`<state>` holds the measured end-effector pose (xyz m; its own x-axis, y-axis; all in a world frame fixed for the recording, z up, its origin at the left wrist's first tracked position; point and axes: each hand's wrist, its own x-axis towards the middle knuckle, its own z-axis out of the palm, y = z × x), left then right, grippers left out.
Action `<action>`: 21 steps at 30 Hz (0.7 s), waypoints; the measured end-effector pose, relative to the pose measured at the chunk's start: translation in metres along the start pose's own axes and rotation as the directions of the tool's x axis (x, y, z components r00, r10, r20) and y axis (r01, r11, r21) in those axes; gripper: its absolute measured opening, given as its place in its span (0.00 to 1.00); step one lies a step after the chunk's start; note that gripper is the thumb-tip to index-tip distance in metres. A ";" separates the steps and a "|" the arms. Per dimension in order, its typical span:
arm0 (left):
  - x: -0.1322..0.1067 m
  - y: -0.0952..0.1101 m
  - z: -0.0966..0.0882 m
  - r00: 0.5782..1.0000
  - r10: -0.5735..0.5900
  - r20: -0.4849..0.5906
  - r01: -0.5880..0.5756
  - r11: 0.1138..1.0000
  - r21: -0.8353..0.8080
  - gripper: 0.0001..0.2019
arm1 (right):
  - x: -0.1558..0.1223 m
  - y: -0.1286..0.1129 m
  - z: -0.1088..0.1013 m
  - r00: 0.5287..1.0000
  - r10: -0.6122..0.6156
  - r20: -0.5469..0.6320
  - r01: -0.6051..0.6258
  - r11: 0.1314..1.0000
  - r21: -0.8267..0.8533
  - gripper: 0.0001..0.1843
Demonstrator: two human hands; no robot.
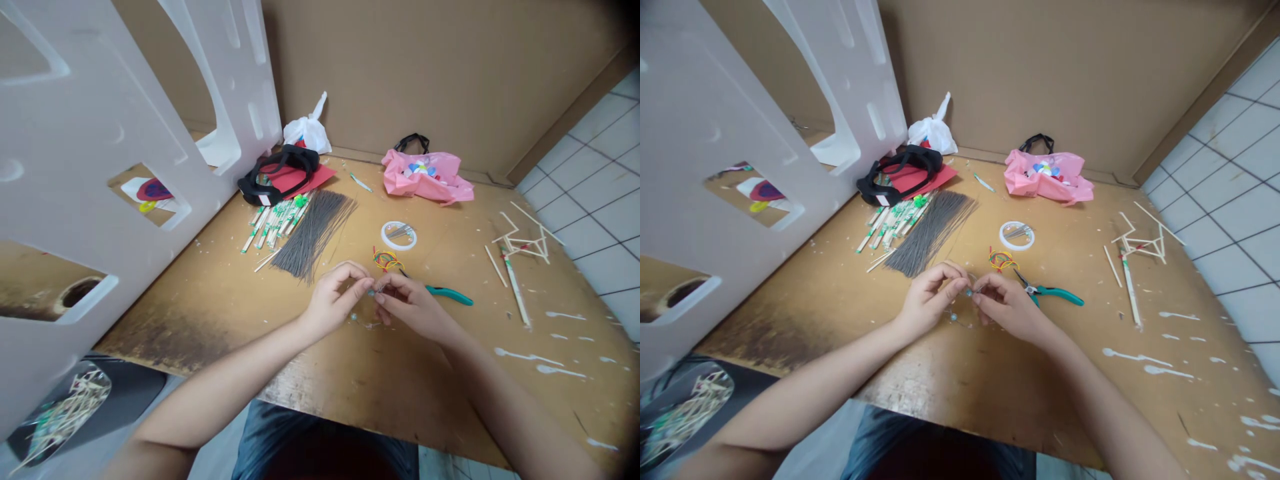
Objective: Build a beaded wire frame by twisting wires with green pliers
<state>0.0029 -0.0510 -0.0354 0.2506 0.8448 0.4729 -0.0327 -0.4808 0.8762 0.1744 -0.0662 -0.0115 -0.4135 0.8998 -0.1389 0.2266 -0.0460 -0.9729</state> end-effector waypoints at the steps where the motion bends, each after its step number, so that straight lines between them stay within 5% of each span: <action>1: 0.000 0.000 0.000 1.000 -0.030 -0.003 0.030 0.999 -0.013 0.09 | 0.000 0.000 0.000 1.000 0.005 0.009 -0.005 1.000 0.016 0.12; 5: 0.003 0.000 -0.003 0.999 -0.051 0.004 0.051 0.998 0.041 0.10 | 0.000 0.000 0.002 0.999 0.031 -0.012 -0.031 0.999 0.028 0.13; 12: 0.009 -0.002 -0.012 0.973 0.168 0.155 -0.205 0.943 0.262 0.02 | 0.002 0.004 0.005 0.990 0.010 -0.138 -0.008 1.000 0.012 0.11; 15: 0.008 -0.004 -0.013 0.954 0.211 0.212 -0.269 0.915 0.300 0.07 | 0.001 0.004 0.005 0.988 -0.023 -0.155 0.026 1.000 0.015 0.10; 21: 0.005 -0.009 -0.012 0.955 0.164 0.246 -0.233 0.930 0.285 0.07 | 0.000 0.004 0.006 0.986 -0.021 -0.163 0.021 1.000 0.000 0.10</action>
<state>-0.0067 -0.0397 -0.0393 0.4724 0.6704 0.5722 0.1870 -0.7107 0.6782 0.1700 -0.0691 -0.0167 -0.2686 0.9594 -0.0862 0.2178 -0.0267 -0.9756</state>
